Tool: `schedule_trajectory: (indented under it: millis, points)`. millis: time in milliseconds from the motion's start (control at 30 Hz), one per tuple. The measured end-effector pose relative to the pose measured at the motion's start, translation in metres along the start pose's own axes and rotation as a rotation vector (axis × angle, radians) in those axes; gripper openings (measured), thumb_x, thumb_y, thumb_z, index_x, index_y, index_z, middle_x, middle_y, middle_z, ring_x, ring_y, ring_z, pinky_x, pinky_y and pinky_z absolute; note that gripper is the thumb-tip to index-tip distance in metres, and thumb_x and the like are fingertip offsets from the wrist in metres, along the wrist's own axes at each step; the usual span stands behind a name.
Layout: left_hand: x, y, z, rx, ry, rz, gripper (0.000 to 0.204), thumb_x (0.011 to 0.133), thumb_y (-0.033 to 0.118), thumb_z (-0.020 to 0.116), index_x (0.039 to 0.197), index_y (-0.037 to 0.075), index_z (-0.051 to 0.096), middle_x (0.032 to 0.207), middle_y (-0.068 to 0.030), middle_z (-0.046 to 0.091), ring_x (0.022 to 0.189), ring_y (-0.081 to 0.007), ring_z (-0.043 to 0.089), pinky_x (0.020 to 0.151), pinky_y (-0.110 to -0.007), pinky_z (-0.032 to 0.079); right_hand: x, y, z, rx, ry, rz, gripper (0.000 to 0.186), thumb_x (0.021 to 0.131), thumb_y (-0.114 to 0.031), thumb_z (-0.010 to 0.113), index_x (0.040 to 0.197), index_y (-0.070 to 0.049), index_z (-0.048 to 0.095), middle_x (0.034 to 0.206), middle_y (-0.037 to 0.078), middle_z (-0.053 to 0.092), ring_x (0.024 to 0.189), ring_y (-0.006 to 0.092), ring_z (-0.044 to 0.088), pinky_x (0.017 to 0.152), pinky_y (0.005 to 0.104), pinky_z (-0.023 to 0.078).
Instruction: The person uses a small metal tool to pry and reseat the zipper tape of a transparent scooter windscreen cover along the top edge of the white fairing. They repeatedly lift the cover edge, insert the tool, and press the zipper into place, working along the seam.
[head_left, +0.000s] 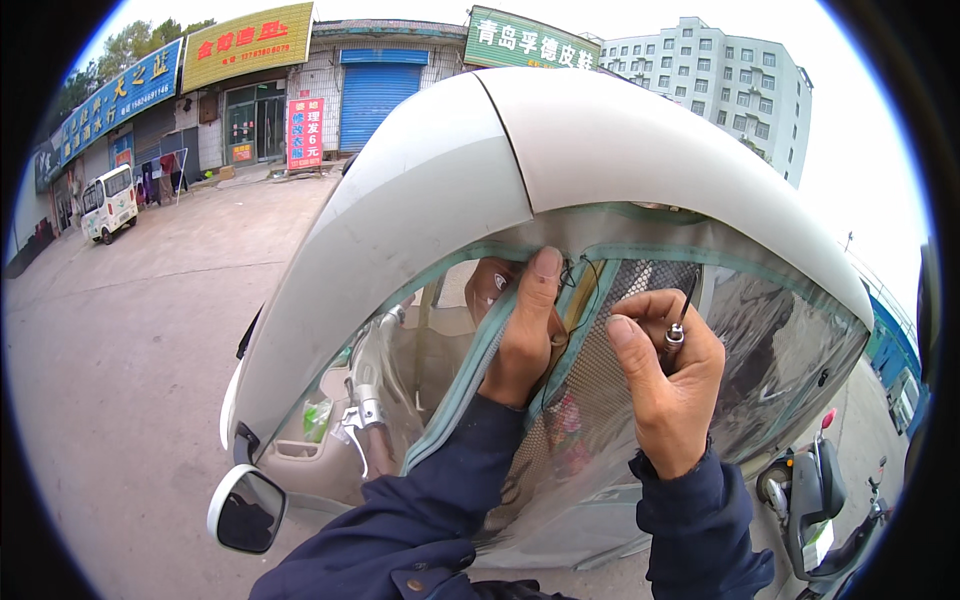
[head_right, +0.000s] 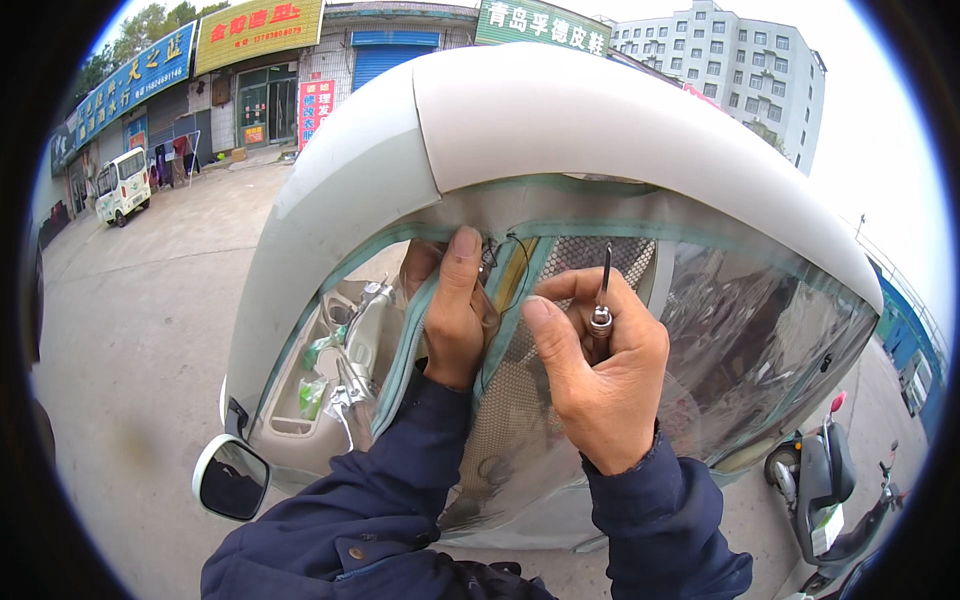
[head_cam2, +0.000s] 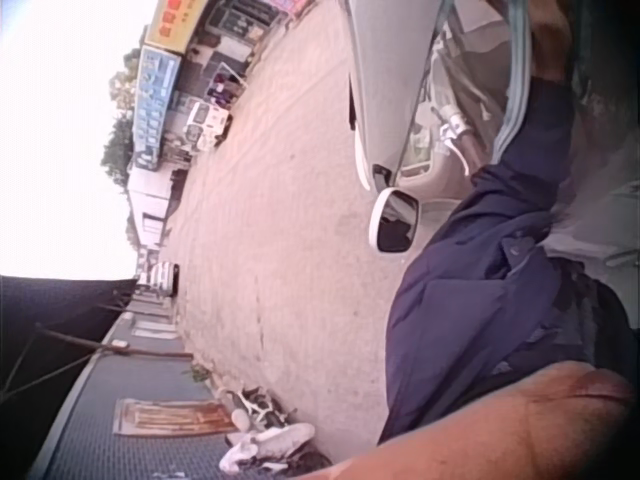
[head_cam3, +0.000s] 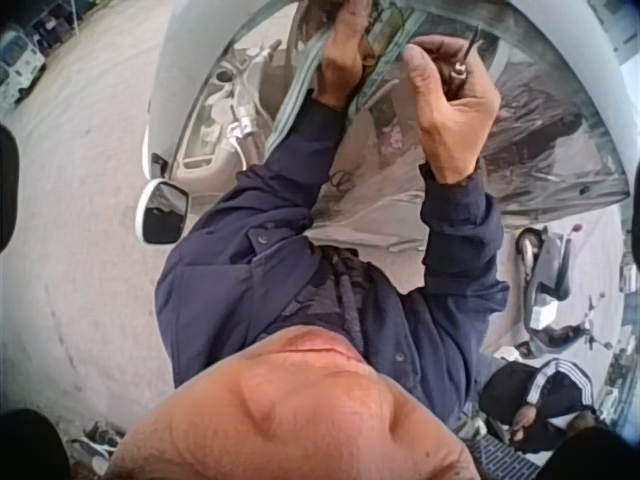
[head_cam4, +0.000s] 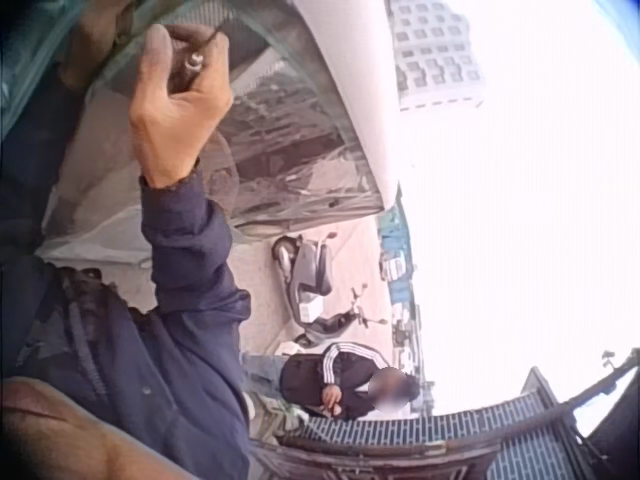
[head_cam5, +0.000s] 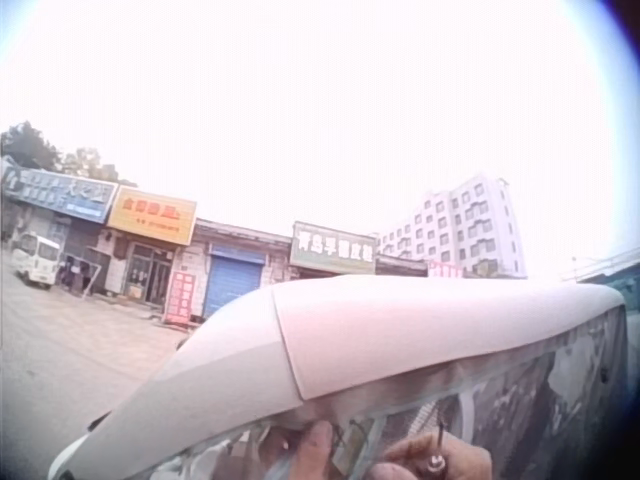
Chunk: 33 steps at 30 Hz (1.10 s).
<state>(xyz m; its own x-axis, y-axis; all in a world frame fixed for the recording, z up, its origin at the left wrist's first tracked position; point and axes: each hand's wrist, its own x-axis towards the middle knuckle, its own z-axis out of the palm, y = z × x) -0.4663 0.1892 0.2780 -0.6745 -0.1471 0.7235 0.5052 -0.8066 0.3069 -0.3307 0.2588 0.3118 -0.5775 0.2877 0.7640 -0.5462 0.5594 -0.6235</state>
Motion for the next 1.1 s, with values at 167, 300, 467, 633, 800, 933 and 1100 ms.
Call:
schedule_trajectory:
  millis: [167, 300, 467, 633, 800, 933, 1100]
  points:
    - [-0.001, 0.009, -0.006, -0.001, -0.110, -0.080, 0.045, 0.100, 0.038, 0.072, 0.113, -0.003, 0.062, 0.090, -0.0045, 0.066, 0.077, -0.0108, 0.057, 0.068, -0.027, 0.045, 0.023, 0.005, 0.023, -0.024, -0.002, -0.100, 0.012, 0.092, -0.006, 0.077, 0.098, 0.002, 0.070, 0.062, -0.008, 0.049, 0.055, -0.0018, 0.036, 0.050, 0.0198, 0.026]
    - [-0.002, 0.009, -0.014, 0.000, -0.231, -0.035, 0.055, 0.100, 0.042, 0.071, 0.125, -0.005, 0.058, 0.099, -0.0066, 0.066, 0.088, -0.0128, 0.059, 0.075, -0.028, 0.048, 0.021, 0.002, 0.024, -0.056, 0.025, -0.090, 0.010, 0.091, -0.004, 0.075, 0.098, 0.003, 0.071, 0.062, -0.006, 0.055, 0.054, -0.0022, 0.040, 0.049, 0.0191, 0.027]
    - [-0.004, 0.000, -0.015, -0.078, -0.248, 0.047, 0.064, 0.102, 0.046, 0.066, 0.136, -0.006, 0.050, 0.111, -0.0115, 0.065, 0.096, -0.0164, 0.061, 0.081, -0.031, 0.051, 0.006, 0.000, 0.021, -0.375, -0.030, -0.234, 0.017, 0.084, -0.004, 0.079, 0.099, 0.000, 0.072, 0.073, 0.003, 0.065, 0.056, 0.0077, 0.053, 0.049, 0.0236, 0.038]
    - [-0.015, -0.001, -0.012, -0.178, -0.172, -0.047, 0.069, 0.102, 0.049, 0.064, 0.142, -0.003, 0.044, 0.121, -0.0142, 0.061, 0.098, -0.0191, 0.063, 0.084, -0.033, 0.054, 0.000, -0.001, 0.028, -0.596, -0.041, -0.299, 0.032, 0.075, -0.014, 0.087, 0.099, -0.006, 0.067, 0.090, 0.009, 0.070, 0.070, 0.0250, 0.070, 0.060, 0.0355, 0.055]
    - [-0.021, 0.004, -0.013, -0.221, -0.159, -0.091, 0.067, 0.101, 0.051, 0.066, 0.137, -0.003, 0.049, 0.121, -0.0132, 0.062, 0.098, -0.0177, 0.063, 0.084, -0.032, 0.055, 0.005, 0.003, 0.037, -0.615, 0.027, -0.314, 0.029, 0.077, -0.016, 0.086, 0.096, -0.005, 0.067, 0.089, 0.010, 0.073, 0.075, 0.0282, 0.074, 0.062, 0.0365, 0.057]
    - [-0.017, 0.007, -0.013, -0.171, -0.151, -0.099, 0.070, 0.099, 0.053, 0.068, 0.135, -0.004, 0.051, 0.121, -0.0128, 0.062, 0.098, -0.0175, 0.063, 0.084, -0.032, 0.055, 0.008, 0.006, 0.042, -0.605, 0.056, -0.291, 0.027, 0.079, -0.017, 0.084, 0.096, -0.004, 0.067, 0.087, 0.012, 0.073, 0.074, 0.0301, 0.074, 0.064, 0.0379, 0.057]
    - [-0.015, 0.004, -0.013, -0.153, -0.171, -0.071, 0.083, 0.094, 0.061, 0.071, 0.138, -0.005, 0.045, 0.119, -0.0148, 0.061, 0.095, -0.0184, 0.065, 0.081, -0.031, 0.057, 0.009, 0.003, 0.042, -0.565, 0.076, -0.218, 0.024, 0.080, -0.017, 0.083, 0.092, -0.002, 0.070, 0.084, 0.016, 0.073, 0.071, 0.0303, 0.074, 0.064, 0.0392, 0.058]
